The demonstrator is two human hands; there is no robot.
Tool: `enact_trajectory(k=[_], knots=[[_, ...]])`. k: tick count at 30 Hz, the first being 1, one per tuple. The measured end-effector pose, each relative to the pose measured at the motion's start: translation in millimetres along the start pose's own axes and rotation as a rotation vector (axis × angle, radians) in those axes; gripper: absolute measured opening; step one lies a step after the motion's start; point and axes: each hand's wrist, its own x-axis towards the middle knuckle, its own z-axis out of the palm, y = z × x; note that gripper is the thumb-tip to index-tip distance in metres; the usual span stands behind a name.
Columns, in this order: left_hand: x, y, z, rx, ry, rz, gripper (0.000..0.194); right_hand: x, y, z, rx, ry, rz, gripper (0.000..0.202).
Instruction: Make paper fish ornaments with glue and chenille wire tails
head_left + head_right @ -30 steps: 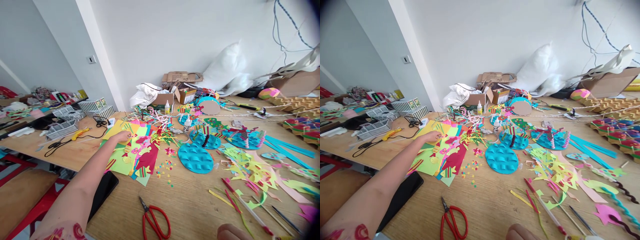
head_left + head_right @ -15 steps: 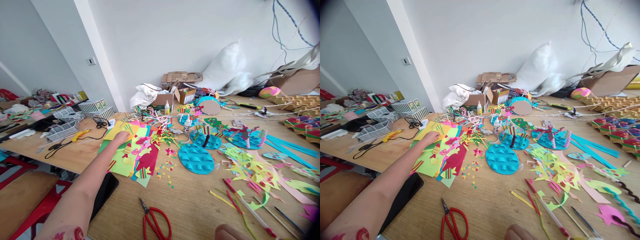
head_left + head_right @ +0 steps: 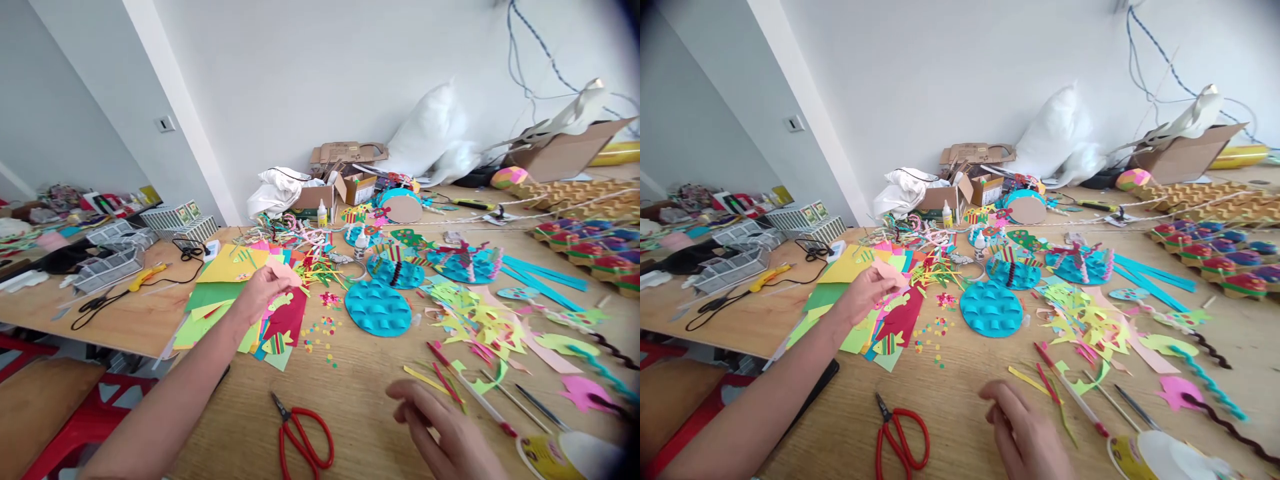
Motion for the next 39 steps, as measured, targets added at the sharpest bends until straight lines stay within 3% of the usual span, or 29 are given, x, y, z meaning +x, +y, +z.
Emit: enact_trajectory(k=[3, 8, 10, 13, 17, 21, 24, 27, 31, 33, 35, 39], knots=[[-28.7, 34.1, 30.5, -0.155, -0.082, 0.212, 0.005, 17.4, -14.4, 8.0, 0.248, 0.060, 0.135, 0.025], [-57.1, 68.0, 50.4, 0.188, -0.042, 0.767, 0.015, 41.4, -31.7, 17.7, 0.772, 0.201, 0.155, 0.039], [-61.2, 72.1, 54.3, 0.271, -0.040, 0.887, 0.017, 45.7, -36.9, 17.2, 0.839, 0.219, 0.115, 0.040], [-63.3, 72.8, 61.7, 0.287, -0.055, 0.958, 0.016, 46.3, -42.1, 15.3, 0.829, 0.284, 0.046, 0.029], [-64.4, 65.3, 70.5, 0.202, -0.087, 0.899, 0.019, 42.4, -41.9, 12.2, 0.581, 0.368, -0.061, 0.008], [-68.2, 52.1, 67.2, 0.095, -0.107, 0.774, 0.041, 38.9, -36.9, 4.4, 0.226, 0.482, -0.172, 0.014], [-74.7, 50.2, 59.2, 0.137, -0.121, 0.713, 0.048, 37.5, -31.8, -0.8, -0.033, 0.522, -0.217, 0.017], [-81.4, 58.1, 57.7, 0.308, -0.178, 0.725, 0.045, 35.5, -26.8, -0.4, -0.218, 0.488, -0.243, 0.016], [-82.8, 63.2, 70.9, 0.498, -0.148, 0.732, 0.019, 29.6, -22.9, 6.1, -0.362, 0.357, -0.301, 0.018], [-80.4, 58.1, 78.9, 0.500, -0.167, 0.694, 0.009, 27.2, -21.8, 9.2, -0.337, 0.318, -0.296, 0.018], [-77.2, 51.0, 84.9, 0.394, -0.199, 0.571, 0.011, 27.1, -20.7, 11.4, -0.197, 0.331, -0.207, 0.016], [-72.3, 46.2, 91.3, -0.157, -0.297, 0.040, 0.007, 34.3, -18.4, 13.1, 0.357, 0.315, 0.122, 0.019]])
